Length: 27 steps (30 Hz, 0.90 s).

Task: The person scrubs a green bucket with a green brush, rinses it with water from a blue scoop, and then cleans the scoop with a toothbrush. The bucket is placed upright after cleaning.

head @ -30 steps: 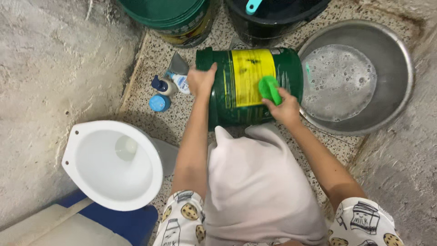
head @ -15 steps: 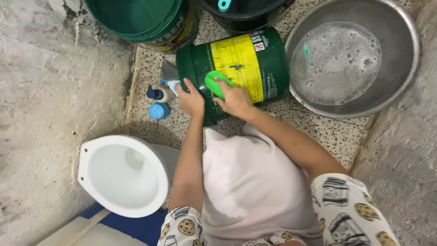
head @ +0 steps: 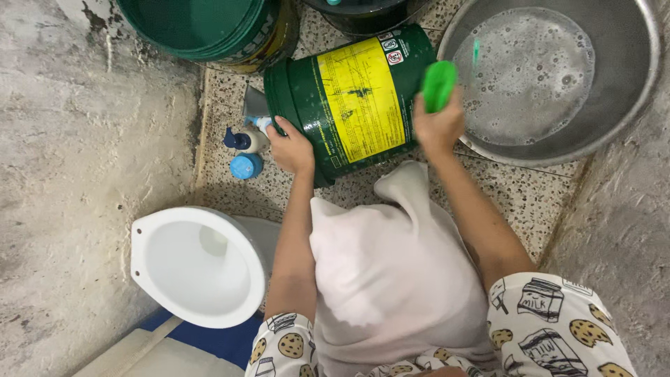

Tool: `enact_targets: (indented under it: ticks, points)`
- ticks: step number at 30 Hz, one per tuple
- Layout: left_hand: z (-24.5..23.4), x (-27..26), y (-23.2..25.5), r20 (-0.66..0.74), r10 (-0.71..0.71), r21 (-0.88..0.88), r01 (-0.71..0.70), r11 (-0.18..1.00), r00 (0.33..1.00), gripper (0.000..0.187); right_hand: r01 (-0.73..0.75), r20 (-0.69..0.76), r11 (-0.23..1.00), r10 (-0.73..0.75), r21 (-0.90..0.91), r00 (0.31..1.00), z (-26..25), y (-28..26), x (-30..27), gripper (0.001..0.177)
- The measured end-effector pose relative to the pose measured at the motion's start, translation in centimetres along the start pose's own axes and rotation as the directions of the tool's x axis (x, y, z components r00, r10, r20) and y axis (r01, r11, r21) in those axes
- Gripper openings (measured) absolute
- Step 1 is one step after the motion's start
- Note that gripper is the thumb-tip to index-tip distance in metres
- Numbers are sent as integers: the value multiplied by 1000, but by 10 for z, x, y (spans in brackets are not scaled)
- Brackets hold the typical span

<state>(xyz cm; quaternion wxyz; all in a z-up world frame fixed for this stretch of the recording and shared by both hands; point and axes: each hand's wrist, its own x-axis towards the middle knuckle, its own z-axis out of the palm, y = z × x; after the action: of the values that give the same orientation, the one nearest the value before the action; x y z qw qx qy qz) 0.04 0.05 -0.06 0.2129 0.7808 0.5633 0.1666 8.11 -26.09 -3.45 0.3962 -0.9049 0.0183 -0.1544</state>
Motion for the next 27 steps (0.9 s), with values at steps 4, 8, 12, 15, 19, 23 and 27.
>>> enact_targets:
  ticks: [4, 8, 12, 15, 19, 23, 27]
  points:
    - [5, 3, -2, -14, 6, 17, -6, 1000, 1000, 52, 232, 418, 973, -207, -10, 885, 33, -66, -44, 62]
    - [8, 4, -10, -28, 33, -55, -34, 998, 999, 52, 472, 509, 858, -503, 202, 698, 55, -101, -58, 57]
    - [11, 5, -10, -71, 68, -58, -72, 996, 995, 51, 272, 456, 956, -291, 109, 841, 37, -73, -21, 55]
    - [10, 2, -13, -53, 45, -19, -46, 999, 998, 49, 176, 425, 983, -140, -47, 894, 13, -39, 5, 52]
    - [9, 0, -7, -49, 5, 2, -5, 1000, 999, 46, 156, 258, 987, -139, -48, 956, -1, -17, 21, 49]
    - [7, -2, -3, -20, -64, 48, 65, 997, 998, 44, 104, 323, 986, -58, -129, 945, 19, -43, 7, 54]
    - [9, -3, -6, -25, -34, 33, 35, 999, 999, 44, 331, 516, 943, -276, -16, 811, 53, -103, -16, 49]
